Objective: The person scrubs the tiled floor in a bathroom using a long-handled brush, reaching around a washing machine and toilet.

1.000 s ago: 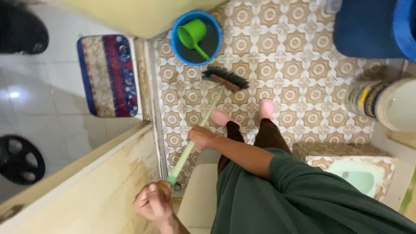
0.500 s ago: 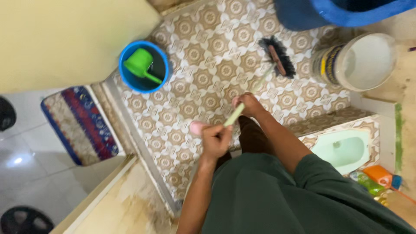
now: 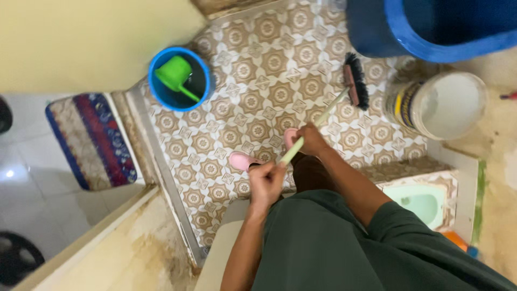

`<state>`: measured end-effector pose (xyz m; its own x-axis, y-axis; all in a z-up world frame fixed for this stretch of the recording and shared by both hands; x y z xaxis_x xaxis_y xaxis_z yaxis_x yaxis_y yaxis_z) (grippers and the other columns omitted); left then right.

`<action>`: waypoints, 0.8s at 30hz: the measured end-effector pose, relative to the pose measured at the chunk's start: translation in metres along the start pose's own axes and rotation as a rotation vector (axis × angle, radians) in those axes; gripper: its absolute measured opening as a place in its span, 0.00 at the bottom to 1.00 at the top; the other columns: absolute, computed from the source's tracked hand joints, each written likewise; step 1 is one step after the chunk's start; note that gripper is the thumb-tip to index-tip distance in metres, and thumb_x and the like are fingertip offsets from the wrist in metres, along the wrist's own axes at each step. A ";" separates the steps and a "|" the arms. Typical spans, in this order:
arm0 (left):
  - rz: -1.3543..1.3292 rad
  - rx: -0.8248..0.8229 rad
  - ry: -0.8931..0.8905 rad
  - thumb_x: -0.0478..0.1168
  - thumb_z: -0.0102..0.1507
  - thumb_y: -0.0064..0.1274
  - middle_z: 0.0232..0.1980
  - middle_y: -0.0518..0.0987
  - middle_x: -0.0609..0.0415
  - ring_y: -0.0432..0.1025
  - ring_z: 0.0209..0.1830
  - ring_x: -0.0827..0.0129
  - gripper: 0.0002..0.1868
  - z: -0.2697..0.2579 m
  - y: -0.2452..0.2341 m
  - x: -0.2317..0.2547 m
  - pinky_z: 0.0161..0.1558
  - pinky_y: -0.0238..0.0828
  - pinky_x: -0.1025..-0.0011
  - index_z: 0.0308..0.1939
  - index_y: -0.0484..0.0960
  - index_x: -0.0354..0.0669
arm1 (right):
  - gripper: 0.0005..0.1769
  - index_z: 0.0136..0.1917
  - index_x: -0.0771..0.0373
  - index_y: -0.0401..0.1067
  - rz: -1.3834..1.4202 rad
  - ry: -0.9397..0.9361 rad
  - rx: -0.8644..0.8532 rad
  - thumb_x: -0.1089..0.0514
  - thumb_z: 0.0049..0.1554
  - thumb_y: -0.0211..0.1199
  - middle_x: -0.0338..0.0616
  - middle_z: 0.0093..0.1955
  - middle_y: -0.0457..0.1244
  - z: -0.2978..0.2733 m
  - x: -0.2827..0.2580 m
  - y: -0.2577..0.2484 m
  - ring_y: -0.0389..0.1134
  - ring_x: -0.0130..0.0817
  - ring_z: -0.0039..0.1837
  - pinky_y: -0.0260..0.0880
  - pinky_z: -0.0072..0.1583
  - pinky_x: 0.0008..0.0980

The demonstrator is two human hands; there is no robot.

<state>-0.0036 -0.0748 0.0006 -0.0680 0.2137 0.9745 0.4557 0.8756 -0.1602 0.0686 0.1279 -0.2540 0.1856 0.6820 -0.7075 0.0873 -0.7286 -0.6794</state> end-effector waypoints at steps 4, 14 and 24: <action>0.032 0.279 0.018 0.29 0.66 0.55 0.21 0.64 0.60 0.55 0.21 0.78 0.19 -0.060 -0.090 -0.016 0.25 0.51 0.74 0.21 0.66 0.36 | 0.05 0.31 0.50 0.78 0.080 -0.193 -0.231 0.55 0.37 0.70 0.45 0.32 0.68 0.031 -0.084 0.068 0.69 0.48 0.40 0.65 0.54 0.45; -0.302 0.930 0.063 0.29 0.71 0.45 0.21 0.63 0.57 0.57 0.19 0.74 0.20 -0.257 -0.232 -0.010 0.25 0.58 0.68 0.23 0.61 0.39 | 0.12 0.28 0.61 0.76 -0.003 -0.613 -0.722 0.51 0.40 0.67 0.54 0.31 0.66 0.021 -0.316 0.219 0.70 0.55 0.41 0.70 0.49 0.50; -0.402 0.742 0.086 0.28 0.68 0.47 0.19 0.62 0.59 0.55 0.17 0.76 0.18 -0.210 -0.204 -0.065 0.21 0.50 0.72 0.23 0.62 0.37 | 0.10 0.29 0.57 0.79 -0.045 -0.450 -0.565 0.50 0.42 0.69 0.51 0.32 0.68 0.041 -0.236 0.190 0.70 0.52 0.43 0.70 0.50 0.49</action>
<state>0.0944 -0.3582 0.0024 -0.0186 -0.1822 0.9831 -0.2915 0.9415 0.1690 0.0014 -0.1691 -0.2240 -0.2401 0.5841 -0.7754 0.6005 -0.5382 -0.5914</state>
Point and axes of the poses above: each hand's wrist, its own z-axis towards the middle knuckle, its own y-axis out of the palm, x = y × z, the point moved 4 cm from there along z, towards the middle knuckle
